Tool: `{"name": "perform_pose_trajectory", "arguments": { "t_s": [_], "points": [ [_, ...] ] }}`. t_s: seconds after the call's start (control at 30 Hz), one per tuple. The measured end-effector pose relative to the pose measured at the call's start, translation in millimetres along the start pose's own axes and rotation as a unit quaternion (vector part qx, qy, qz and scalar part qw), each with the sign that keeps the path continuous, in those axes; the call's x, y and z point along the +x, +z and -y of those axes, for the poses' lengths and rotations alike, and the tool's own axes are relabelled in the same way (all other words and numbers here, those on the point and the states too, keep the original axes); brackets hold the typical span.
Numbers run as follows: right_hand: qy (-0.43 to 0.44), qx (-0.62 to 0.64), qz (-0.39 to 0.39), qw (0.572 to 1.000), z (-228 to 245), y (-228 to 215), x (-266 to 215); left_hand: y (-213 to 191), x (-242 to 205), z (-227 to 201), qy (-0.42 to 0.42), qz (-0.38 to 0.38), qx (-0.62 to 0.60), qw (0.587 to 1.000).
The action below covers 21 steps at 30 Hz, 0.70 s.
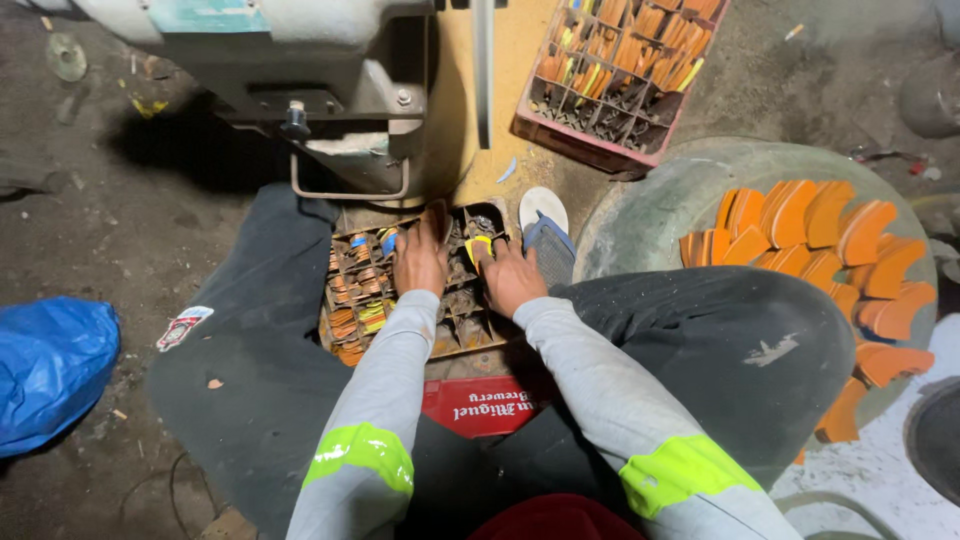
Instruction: The person sits on the floor and repeatedly presses small orange and yellow plastic pieces against a vertical grinding wheel to smooth their edges. They pick up pieces from a compartmentalized tray, smooth them, and place them into a pink basket.
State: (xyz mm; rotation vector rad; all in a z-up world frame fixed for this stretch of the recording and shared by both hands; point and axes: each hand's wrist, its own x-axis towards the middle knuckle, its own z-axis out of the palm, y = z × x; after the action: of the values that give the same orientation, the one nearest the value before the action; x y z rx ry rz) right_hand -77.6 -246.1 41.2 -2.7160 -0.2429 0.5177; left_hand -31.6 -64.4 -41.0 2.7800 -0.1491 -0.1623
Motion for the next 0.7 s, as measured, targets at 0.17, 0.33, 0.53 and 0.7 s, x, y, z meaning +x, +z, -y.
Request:
{"name": "perform_pose_trajectory", "arguments": {
  "t_s": [0.17,0.33,0.53,0.7],
  "points": [
    [-0.011,-0.03,-0.013,0.999,-3,9,3,-26,1,-11,0.004,-0.042,-0.02,0.999],
    [-0.027,-0.021,-0.058,0.998,-5,10,5,-63,9,-32,-0.079,0.012,-0.008,0.997],
    [-0.029,-0.017,-0.044,0.998,1,-2,-4,-96,17,-52,-0.051,0.01,-0.09,0.995],
    [-0.028,-0.076,-0.018,0.997,-5,9,-1,-106,18,-51,-0.035,0.04,-0.125,0.991]
  ]
}}
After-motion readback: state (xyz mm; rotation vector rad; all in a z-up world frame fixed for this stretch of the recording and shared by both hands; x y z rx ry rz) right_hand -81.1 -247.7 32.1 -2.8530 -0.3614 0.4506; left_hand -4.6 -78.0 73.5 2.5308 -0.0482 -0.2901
